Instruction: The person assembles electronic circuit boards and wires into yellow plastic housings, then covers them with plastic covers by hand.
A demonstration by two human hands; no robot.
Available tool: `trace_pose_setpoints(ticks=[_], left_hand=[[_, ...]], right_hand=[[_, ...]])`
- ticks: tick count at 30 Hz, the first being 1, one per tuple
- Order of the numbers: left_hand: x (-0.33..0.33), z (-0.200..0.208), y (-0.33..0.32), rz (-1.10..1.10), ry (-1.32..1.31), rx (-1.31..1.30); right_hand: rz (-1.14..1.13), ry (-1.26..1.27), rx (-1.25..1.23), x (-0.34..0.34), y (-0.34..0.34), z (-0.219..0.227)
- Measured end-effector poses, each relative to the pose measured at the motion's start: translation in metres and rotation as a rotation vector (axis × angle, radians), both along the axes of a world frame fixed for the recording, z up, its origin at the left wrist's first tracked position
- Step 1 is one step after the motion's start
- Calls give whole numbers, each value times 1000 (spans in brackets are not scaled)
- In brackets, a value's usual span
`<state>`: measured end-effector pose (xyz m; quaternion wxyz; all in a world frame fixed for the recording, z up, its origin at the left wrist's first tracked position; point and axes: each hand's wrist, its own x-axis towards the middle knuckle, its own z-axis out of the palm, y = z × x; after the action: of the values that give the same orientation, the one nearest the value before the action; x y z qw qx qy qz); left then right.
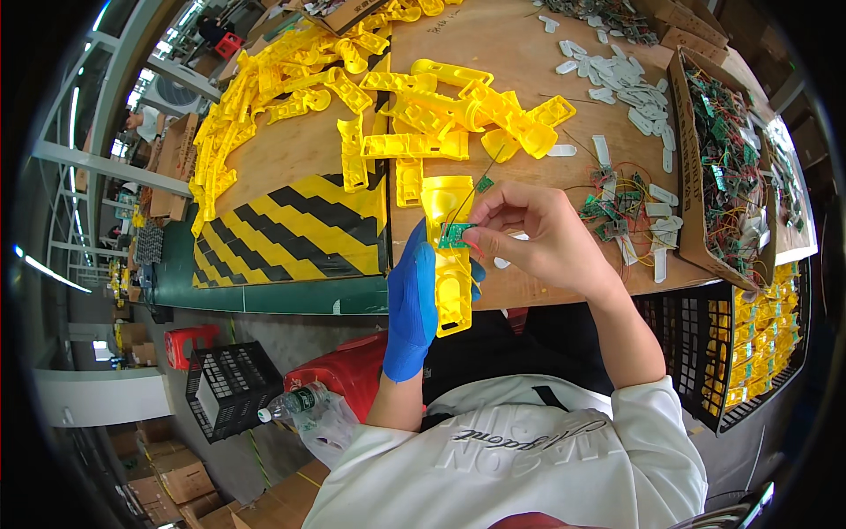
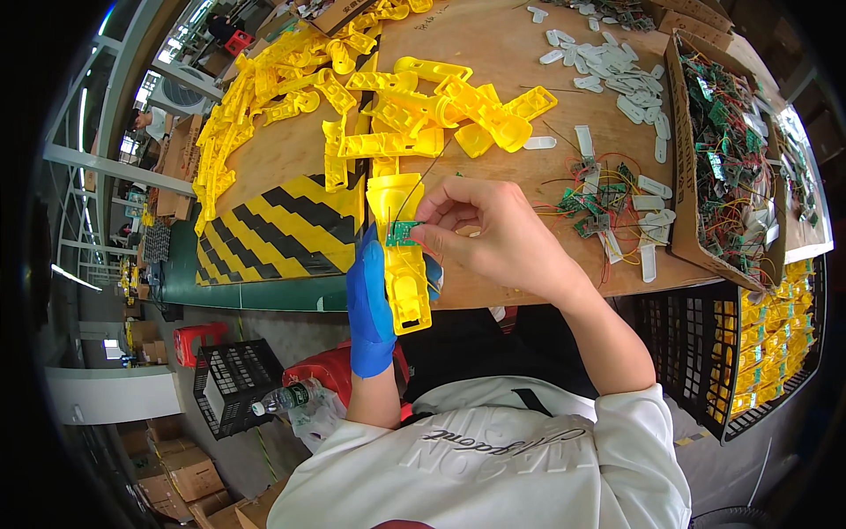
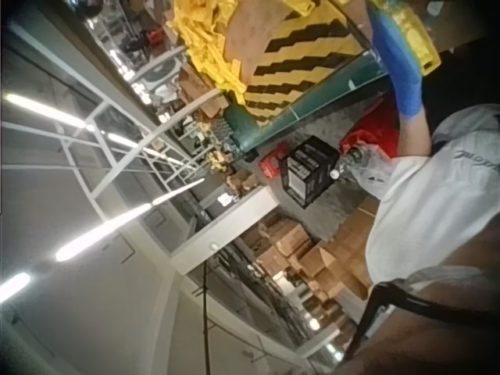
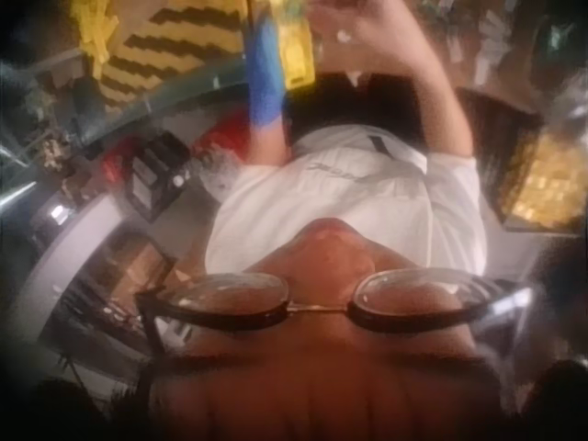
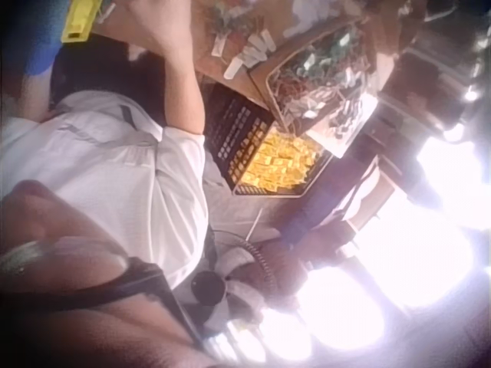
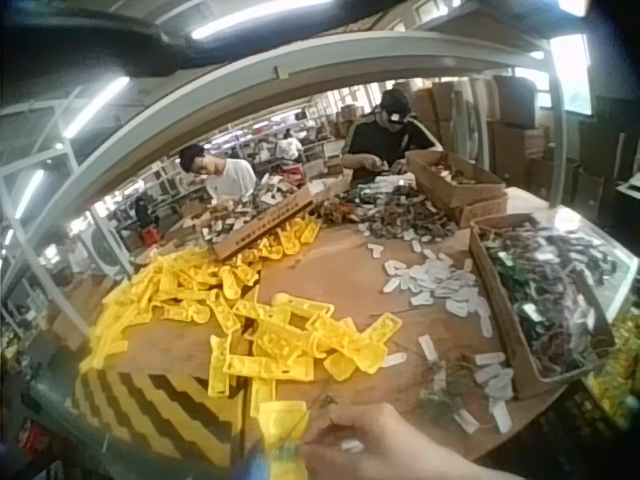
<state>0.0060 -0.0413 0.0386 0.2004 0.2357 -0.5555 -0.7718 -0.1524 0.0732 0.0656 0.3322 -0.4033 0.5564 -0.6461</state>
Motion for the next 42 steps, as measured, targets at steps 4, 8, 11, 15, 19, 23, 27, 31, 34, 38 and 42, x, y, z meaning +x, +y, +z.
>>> trace_pose_setpoints(ticks=[4,8,11,15,19,23,27,31,34,38,42], left_hand=[[3,-11,-4,34,-22,-96],[1,1,4,29,-52,-17],[-1,2,3,26,-45,5],[-1,1,1,-15,-46,7],[-3,-2,1,-5,-28,-30],[1,-3,-1,-28,-25,-127],[6,-16,-6,21,11,-401],[9,-18,-8,70,-8,-543],[13,-19,-9,108,-65,-532],[10,-19,-3,247,-81,-577],[11,-18,-3,264,-106,-613]], right_hand=[[12,28,32,0,2,3],[-18,87,6,0,5,3],[-19,97,0,-2,5,0],[-18,74,9,-1,6,1],[-58,124,26,1,9,7],[-87,201,21,2,10,8],[-77,219,22,2,10,10],[-77,109,-26,5,5,2],[-64,197,-95,7,3,-6],[-77,193,-129,11,6,-8],[-70,374,-171,8,9,-11]])
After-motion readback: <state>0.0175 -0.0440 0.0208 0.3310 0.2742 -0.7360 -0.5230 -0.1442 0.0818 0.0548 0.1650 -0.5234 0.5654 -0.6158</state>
